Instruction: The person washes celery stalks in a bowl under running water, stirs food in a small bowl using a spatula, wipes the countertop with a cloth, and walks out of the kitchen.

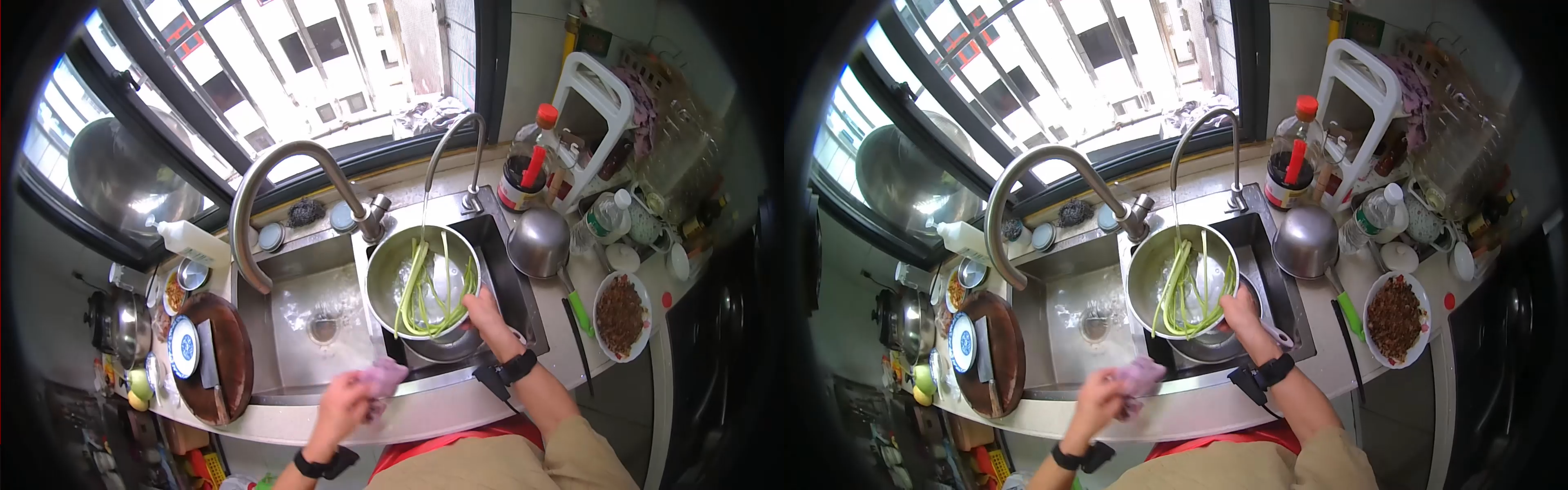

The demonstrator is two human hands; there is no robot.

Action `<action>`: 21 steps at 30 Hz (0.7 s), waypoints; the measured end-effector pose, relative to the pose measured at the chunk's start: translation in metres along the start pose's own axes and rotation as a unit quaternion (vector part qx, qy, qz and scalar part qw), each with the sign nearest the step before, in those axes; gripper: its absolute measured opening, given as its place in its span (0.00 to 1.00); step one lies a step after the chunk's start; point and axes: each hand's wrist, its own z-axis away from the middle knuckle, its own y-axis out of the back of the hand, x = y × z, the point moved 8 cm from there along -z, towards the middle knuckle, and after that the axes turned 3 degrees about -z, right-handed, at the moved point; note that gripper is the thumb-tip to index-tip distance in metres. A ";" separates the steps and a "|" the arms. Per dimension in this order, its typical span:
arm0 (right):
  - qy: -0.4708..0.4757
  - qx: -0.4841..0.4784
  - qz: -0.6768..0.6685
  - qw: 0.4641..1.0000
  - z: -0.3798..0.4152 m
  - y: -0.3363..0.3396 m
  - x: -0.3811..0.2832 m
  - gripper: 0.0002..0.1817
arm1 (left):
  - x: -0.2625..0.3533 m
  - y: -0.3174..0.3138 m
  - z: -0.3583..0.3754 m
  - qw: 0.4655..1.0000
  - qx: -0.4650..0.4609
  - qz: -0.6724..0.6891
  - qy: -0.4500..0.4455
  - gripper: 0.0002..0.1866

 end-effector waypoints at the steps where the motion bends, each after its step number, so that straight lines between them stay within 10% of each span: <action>1: -0.007 -0.007 -0.025 1.000 -0.004 -0.006 0.010 0.23 | 0.020 -0.023 0.012 0.996 -0.078 -0.028 -0.038 0.17; 6: -0.023 -0.007 -0.083 0.996 0.008 -0.013 0.011 0.23 | 0.059 -0.042 0.036 0.982 -0.153 -0.019 -0.113 0.19; 8: -0.014 -0.004 -0.078 0.997 0.008 -0.012 0.016 0.24 | 0.020 -0.035 0.023 0.955 -0.143 0.209 0.155 0.18; 17: 0.127 0.096 -0.004 0.987 0.009 -0.012 0.030 0.30 | 0.045 -0.069 -0.118 0.995 0.095 0.010 -0.017 0.17; 19: 0.114 0.092 -0.016 0.989 0.022 -0.008 0.017 0.30 | 0.023 -0.111 -0.127 0.976 -0.082 0.108 0.172 0.15; 21: 0.106 0.080 -0.049 0.990 0.040 -0.003 -0.003 0.30 | 0.018 -0.119 -0.128 0.966 -0.065 0.153 0.197 0.13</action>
